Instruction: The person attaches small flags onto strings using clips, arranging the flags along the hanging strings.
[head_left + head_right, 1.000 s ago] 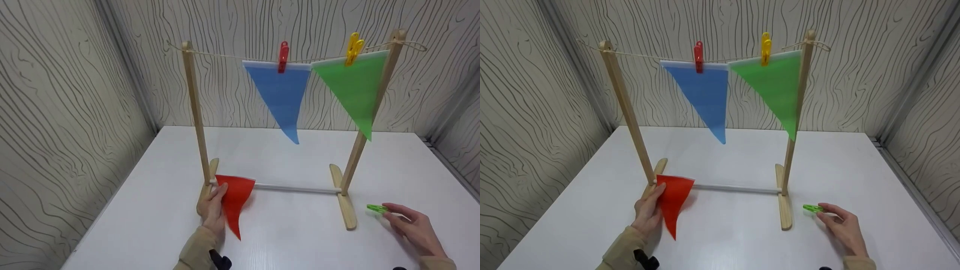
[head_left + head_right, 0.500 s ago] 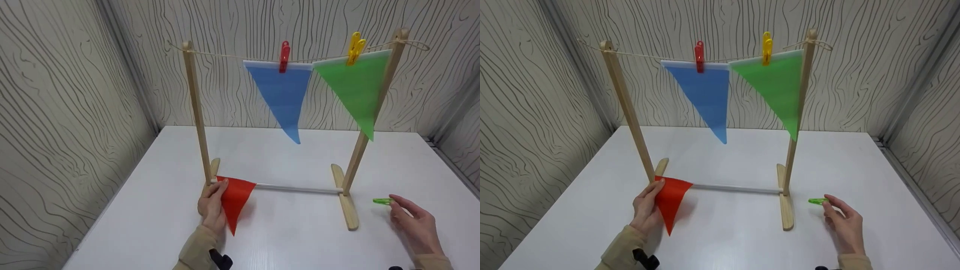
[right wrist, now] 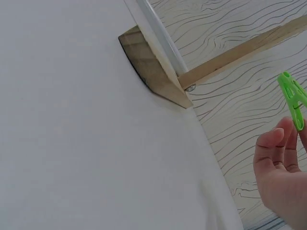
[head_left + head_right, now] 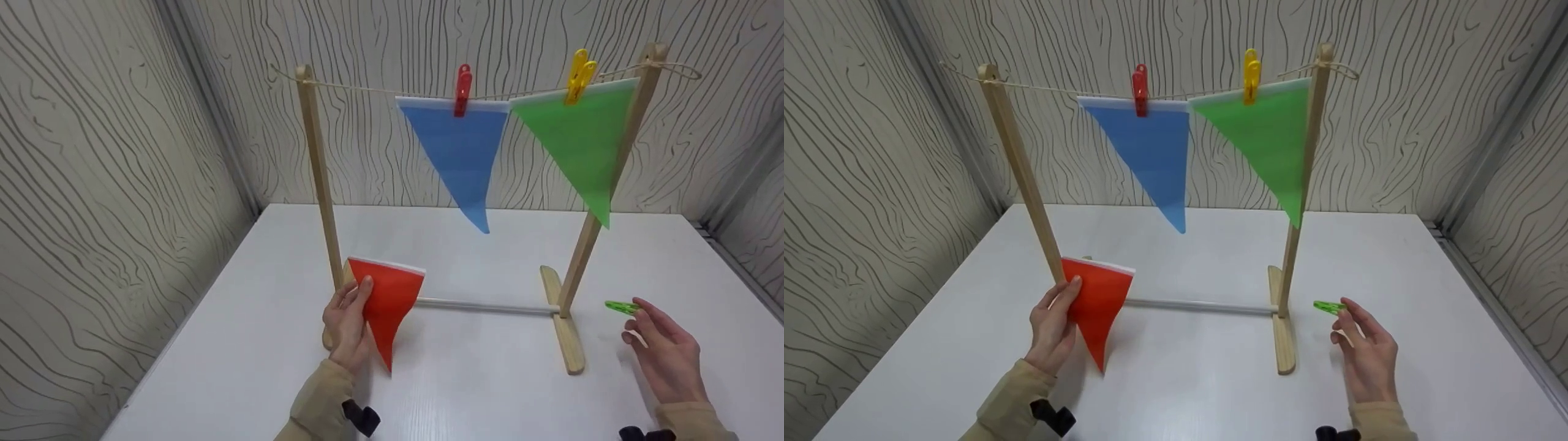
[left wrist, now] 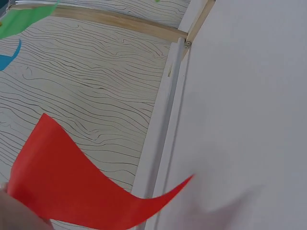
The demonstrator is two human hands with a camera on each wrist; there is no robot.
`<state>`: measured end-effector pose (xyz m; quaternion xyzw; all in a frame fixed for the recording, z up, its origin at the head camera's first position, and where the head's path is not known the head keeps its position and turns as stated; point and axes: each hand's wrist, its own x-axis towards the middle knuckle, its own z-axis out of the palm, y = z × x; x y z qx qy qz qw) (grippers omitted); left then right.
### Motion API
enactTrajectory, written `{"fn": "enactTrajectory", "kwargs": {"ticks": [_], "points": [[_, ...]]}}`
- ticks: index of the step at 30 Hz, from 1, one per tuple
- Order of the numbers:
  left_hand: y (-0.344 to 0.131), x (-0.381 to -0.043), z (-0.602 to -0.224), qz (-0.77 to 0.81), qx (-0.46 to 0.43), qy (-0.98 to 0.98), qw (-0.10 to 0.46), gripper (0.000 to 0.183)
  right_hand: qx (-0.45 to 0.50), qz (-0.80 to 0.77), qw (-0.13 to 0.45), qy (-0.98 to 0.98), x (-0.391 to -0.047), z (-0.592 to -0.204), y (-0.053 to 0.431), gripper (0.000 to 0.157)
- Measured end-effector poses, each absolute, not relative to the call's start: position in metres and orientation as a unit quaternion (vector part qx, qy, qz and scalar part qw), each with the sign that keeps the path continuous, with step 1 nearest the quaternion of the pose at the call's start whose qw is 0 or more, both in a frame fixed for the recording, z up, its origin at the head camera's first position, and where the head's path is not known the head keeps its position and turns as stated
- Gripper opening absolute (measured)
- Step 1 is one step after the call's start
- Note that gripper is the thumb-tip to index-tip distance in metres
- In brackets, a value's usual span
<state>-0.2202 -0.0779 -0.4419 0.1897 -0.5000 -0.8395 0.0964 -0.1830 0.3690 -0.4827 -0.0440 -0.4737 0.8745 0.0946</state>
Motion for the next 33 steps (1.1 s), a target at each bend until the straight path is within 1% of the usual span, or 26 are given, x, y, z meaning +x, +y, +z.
{"fn": "enactTrajectory", "kwargs": {"ticks": [4, 7, 16, 23, 29, 33], "points": [[-0.078, -0.222, -0.436, -0.841, 0.177, -0.500, 0.106, 0.049, 0.011, 0.893, 0.111, -0.436, -0.184, -0.479, 0.362, 0.031], [-0.080, -0.224, -0.430, -0.851, 0.169, -0.485, 0.108, 0.044, 0.044, 0.906, 0.116, -0.406, -0.186, -0.476, 0.356, 0.033], [-0.081, -0.226, -0.412, -0.867, 0.162, -0.464, 0.084, 0.049, 0.106, 0.954, 0.082, -0.267, -0.192, -0.465, 0.340, 0.032], [-0.085, -0.227, -0.396, -0.870, 0.147, -0.463, 0.087, 0.049, 0.155, 0.963, 0.060, -0.212, -0.195, -0.456, 0.325, 0.032], [-0.085, -0.224, -0.383, -0.873, 0.131, -0.462, 0.084, 0.046, 0.182, 0.964, 0.057, -0.186, -0.198, -0.448, 0.312, 0.034], [-0.086, -0.223, -0.377, -0.872, 0.124, -0.466, 0.087, 0.041, 0.182, 0.969, 0.052, -0.161, -0.199, -0.441, 0.305, 0.035]]}}
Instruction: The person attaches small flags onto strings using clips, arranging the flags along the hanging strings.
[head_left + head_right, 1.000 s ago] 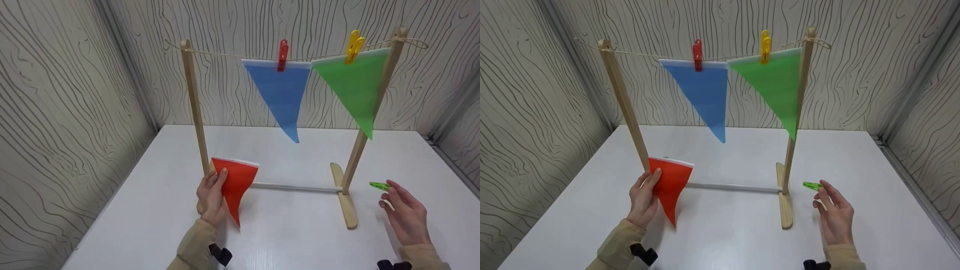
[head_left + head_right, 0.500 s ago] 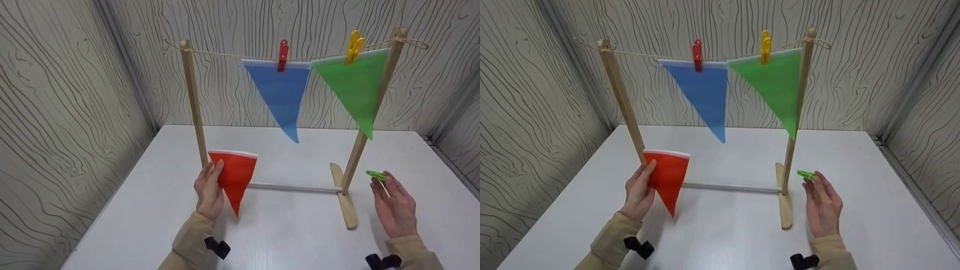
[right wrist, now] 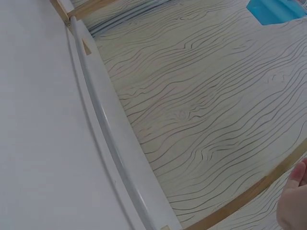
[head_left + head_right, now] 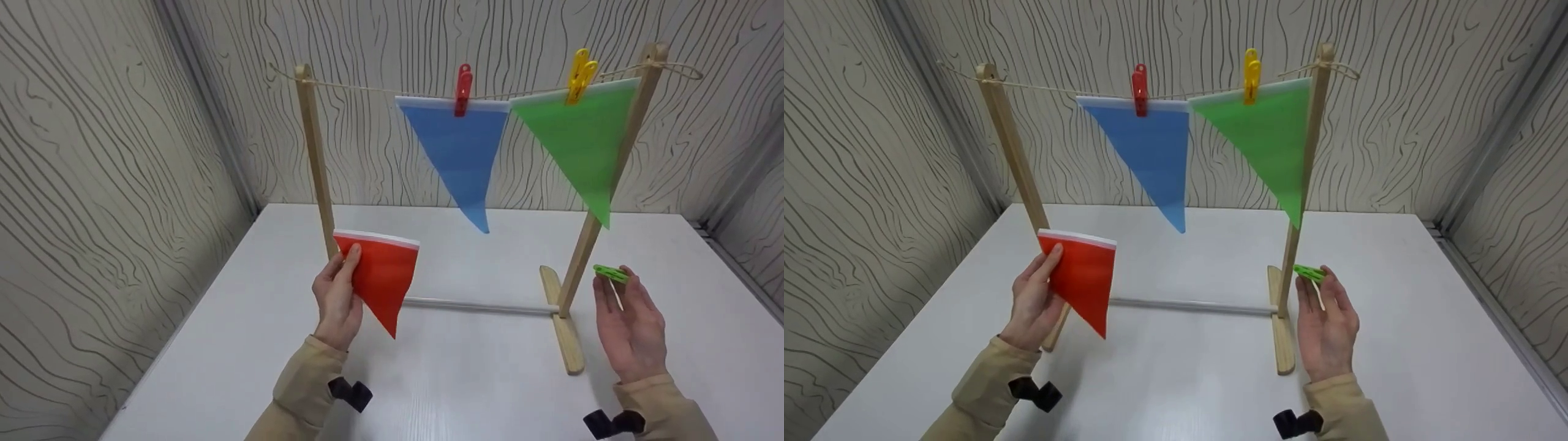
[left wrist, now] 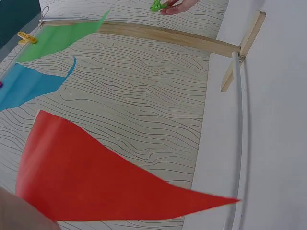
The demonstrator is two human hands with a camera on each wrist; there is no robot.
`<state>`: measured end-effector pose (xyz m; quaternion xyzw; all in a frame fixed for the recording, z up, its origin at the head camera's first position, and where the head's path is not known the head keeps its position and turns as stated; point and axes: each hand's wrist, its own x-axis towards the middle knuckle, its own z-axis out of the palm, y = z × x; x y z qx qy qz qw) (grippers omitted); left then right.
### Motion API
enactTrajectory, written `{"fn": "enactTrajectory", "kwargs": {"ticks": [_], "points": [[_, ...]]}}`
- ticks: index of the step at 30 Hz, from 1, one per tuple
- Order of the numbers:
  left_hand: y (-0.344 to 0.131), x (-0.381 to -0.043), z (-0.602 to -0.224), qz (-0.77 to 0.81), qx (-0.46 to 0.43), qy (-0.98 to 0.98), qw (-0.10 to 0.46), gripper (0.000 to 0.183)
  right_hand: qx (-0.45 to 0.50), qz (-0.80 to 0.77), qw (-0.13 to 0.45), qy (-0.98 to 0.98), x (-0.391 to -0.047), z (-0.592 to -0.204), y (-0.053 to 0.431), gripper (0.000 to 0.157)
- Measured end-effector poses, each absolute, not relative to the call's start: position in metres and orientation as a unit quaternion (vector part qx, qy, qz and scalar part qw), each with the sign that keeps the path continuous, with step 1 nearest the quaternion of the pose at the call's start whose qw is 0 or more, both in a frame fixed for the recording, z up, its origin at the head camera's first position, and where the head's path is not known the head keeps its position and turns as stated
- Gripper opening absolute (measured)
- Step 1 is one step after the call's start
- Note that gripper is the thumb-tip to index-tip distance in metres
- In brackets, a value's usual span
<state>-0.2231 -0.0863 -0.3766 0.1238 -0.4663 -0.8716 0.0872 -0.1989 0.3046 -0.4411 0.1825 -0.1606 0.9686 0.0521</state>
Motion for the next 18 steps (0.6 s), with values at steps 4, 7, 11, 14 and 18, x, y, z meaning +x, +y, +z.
{"fn": "enactTrajectory", "kwargs": {"ticks": [4, 7, 11, 14, 18], "points": [[-0.087, -0.224, -0.370, -0.869, 0.109, -0.473, 0.096, 0.039, 0.174, 0.974, 0.044, -0.138, -0.198, -0.432, 0.298, 0.034], [-0.086, -0.224, -0.364, -0.867, 0.103, -0.477, 0.107, 0.040, 0.170, 0.975, 0.036, -0.135, -0.197, -0.425, 0.292, 0.033], [-0.085, -0.225, -0.356, -0.865, 0.092, -0.479, 0.122, 0.040, 0.170, 0.976, 0.023, -0.131, -0.197, -0.415, 0.284, 0.031], [-0.085, -0.225, -0.351, -0.866, 0.086, -0.474, 0.131, 0.038, 0.166, 0.979, 0.012, -0.120, -0.199, -0.407, 0.279, 0.030], [-0.086, -0.226, -0.344, -0.865, 0.087, -0.475, 0.137, 0.037, 0.163, 0.981, 0.000, -0.104, -0.200, -0.399, 0.272, 0.028]]}}
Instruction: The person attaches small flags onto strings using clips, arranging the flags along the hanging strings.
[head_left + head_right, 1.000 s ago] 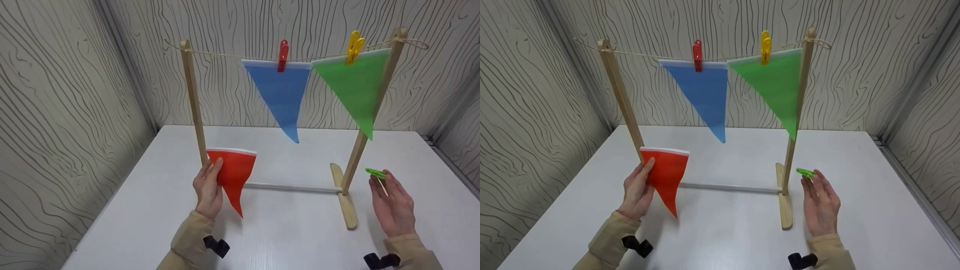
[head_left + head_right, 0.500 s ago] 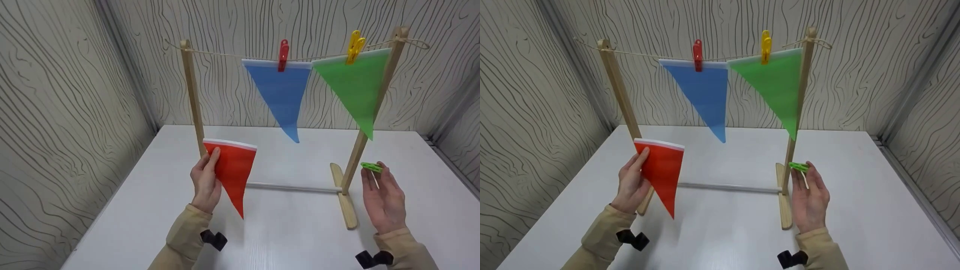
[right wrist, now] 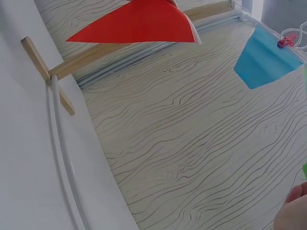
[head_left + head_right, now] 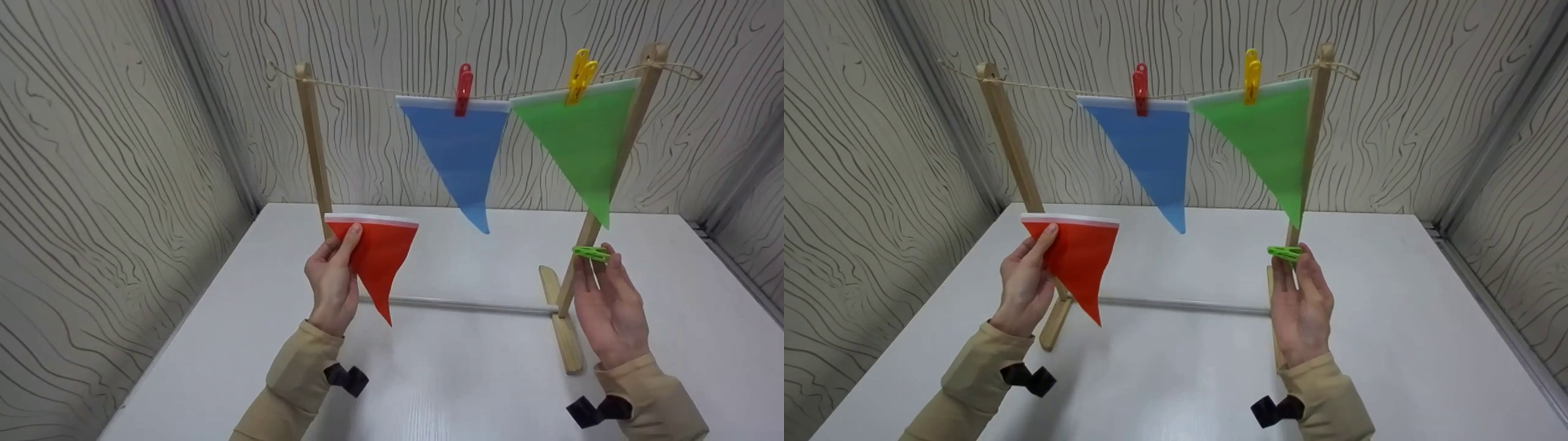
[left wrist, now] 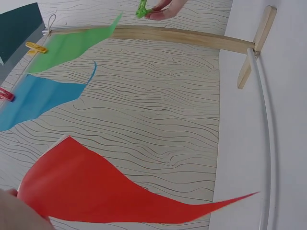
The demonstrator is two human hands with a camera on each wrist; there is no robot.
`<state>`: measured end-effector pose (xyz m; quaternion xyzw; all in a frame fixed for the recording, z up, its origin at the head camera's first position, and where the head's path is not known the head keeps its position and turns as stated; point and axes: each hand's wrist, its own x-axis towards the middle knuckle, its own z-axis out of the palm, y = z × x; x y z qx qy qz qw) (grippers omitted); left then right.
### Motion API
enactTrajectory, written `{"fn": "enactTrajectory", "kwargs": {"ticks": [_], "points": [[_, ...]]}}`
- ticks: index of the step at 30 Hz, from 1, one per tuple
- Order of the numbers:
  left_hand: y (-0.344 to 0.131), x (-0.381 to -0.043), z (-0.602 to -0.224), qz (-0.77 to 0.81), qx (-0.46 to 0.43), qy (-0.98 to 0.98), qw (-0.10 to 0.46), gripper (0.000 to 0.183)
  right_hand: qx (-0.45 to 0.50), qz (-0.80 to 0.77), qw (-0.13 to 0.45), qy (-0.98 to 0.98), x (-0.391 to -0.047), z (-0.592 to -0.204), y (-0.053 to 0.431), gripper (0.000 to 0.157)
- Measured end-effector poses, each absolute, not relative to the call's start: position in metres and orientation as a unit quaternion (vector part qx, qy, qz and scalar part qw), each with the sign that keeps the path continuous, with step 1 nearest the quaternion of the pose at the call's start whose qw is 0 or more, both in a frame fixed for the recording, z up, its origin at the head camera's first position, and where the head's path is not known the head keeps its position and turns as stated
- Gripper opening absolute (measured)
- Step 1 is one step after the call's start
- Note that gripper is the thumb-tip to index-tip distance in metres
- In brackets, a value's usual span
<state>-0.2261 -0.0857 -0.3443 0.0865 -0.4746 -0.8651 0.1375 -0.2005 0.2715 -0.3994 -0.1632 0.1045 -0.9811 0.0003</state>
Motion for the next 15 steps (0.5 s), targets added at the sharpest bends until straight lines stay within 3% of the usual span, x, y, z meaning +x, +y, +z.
{"fn": "enactTrajectory", "kwargs": {"ticks": [15], "points": [[-0.092, -0.230, -0.322, -0.869, 0.060, -0.455, 0.184, 0.040, -0.175, -0.974, -0.011, 0.141, -0.211, -0.361, 0.222, 0.026]]}}
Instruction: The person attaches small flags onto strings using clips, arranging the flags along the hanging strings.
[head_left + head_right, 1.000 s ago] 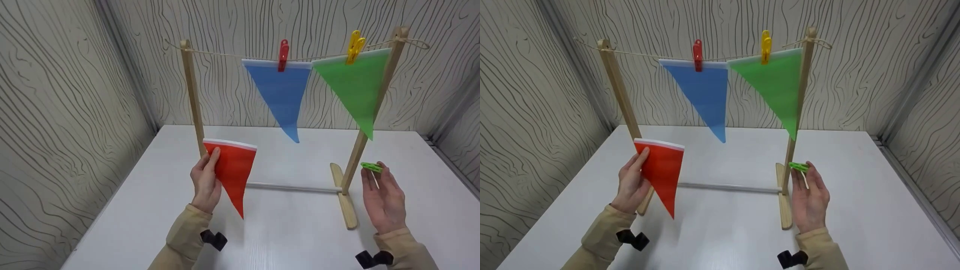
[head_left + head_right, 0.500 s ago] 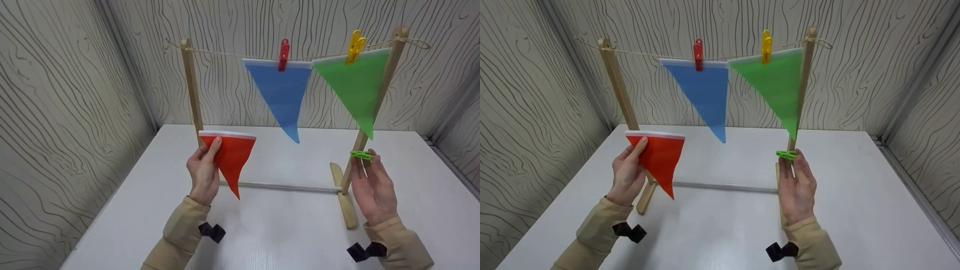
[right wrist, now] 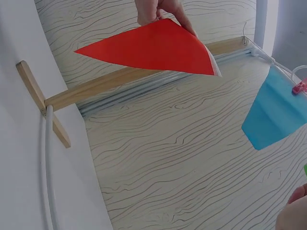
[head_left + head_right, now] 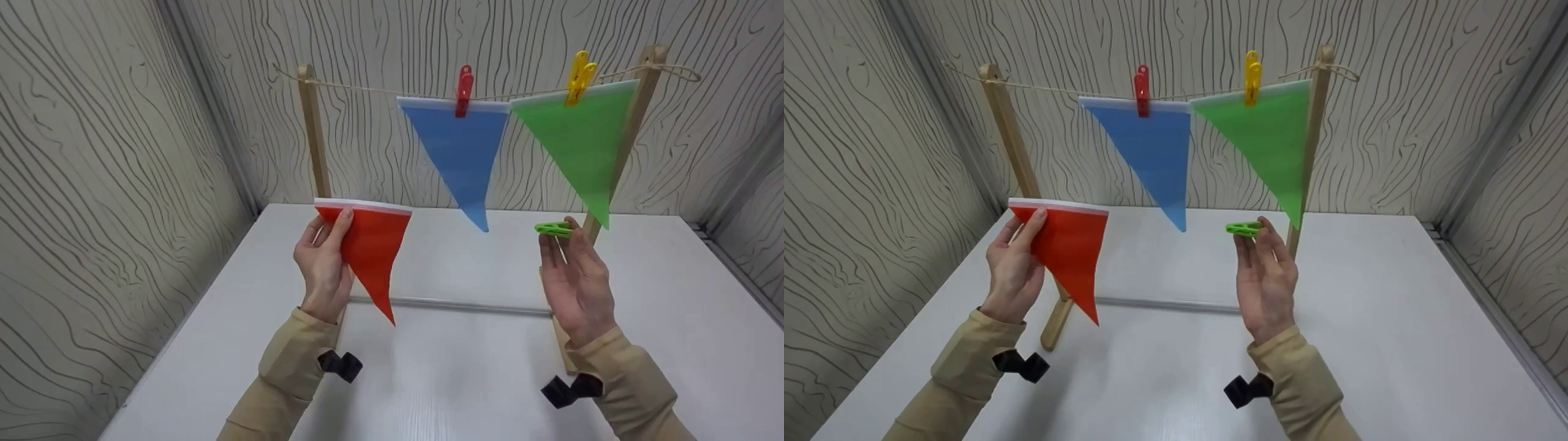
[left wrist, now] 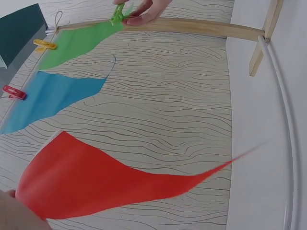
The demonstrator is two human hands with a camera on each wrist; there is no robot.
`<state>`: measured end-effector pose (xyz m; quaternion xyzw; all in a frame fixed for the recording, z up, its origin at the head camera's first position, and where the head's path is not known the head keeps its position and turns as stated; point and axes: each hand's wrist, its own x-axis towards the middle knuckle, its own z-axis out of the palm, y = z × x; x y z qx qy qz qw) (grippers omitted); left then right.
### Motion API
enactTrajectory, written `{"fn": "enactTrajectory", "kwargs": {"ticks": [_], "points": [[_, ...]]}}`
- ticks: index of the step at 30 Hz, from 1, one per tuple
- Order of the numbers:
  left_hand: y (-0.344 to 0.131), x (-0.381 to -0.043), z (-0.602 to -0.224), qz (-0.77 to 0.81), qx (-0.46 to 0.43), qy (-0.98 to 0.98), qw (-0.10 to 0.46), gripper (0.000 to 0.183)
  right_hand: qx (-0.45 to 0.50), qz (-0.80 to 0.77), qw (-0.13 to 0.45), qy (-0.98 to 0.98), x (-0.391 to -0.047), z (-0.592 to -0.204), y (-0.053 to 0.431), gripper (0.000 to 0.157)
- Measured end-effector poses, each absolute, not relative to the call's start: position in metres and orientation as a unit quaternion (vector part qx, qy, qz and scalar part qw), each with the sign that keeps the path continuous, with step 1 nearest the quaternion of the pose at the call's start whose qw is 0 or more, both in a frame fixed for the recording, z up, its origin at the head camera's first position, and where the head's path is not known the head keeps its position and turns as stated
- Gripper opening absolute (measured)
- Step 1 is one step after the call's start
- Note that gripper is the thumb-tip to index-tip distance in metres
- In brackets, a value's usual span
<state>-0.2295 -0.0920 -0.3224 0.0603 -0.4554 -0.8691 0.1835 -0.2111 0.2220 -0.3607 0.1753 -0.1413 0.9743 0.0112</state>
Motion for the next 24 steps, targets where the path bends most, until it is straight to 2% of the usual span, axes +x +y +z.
{"fn": "enactTrajectory", "kwargs": {"ticks": [8, 17, 24], "points": [[-0.097, -0.230, -0.311, -0.859, 0.044, -0.470, 0.196, 0.038, 0.174, 0.976, 0.016, -0.128, -0.215, -0.341, 0.202, 0.024], [-0.101, -0.229, -0.298, -0.855, 0.050, -0.476, 0.201, 0.039, 0.198, 0.966, 0.040, -0.160, -0.221, -0.319, 0.178, 0.023], [-0.104, -0.230, -0.291, -0.861, 0.031, -0.465, 0.206, 0.041, 0.175, 0.959, 0.072, -0.211, -0.228, -0.302, 0.163, 0.023]]}}
